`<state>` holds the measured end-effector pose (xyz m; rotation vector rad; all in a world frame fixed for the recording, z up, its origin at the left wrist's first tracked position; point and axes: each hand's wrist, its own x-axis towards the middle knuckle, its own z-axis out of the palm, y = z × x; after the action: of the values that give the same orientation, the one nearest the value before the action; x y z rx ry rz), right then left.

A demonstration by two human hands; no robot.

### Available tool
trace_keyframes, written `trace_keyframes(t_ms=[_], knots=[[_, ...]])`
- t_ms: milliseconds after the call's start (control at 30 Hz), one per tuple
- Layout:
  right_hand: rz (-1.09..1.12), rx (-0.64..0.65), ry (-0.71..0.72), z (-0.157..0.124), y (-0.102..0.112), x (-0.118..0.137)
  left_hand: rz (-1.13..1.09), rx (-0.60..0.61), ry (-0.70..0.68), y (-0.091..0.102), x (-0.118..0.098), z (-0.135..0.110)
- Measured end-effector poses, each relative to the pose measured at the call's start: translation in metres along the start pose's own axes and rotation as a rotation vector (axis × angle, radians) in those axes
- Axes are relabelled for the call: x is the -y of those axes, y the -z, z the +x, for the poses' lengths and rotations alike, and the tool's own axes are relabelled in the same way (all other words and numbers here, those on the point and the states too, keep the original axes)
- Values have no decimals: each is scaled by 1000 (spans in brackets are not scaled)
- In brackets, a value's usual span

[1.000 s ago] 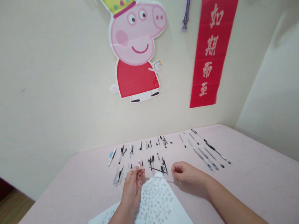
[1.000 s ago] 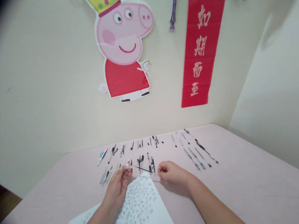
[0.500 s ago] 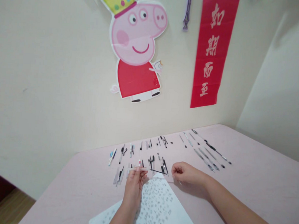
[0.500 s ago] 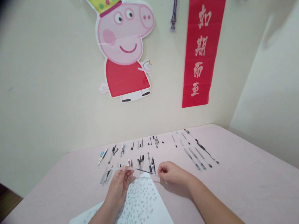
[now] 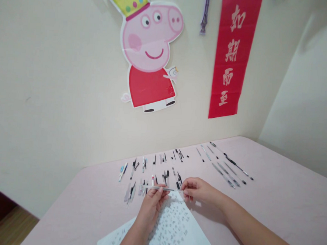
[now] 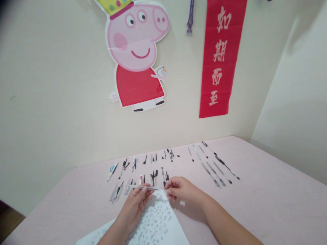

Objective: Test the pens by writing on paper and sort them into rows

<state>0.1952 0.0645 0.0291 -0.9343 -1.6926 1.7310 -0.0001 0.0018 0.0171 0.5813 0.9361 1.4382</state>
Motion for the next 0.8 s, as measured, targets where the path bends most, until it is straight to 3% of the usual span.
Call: trace_keyframes(t_ms=[300, 800], knots=[[124, -2, 23, 1, -7, -1, -4, 64, 77, -5, -3, -7], [83, -33, 67, 0, -10, 1, -47, 78, 142, -7, -4, -8]])
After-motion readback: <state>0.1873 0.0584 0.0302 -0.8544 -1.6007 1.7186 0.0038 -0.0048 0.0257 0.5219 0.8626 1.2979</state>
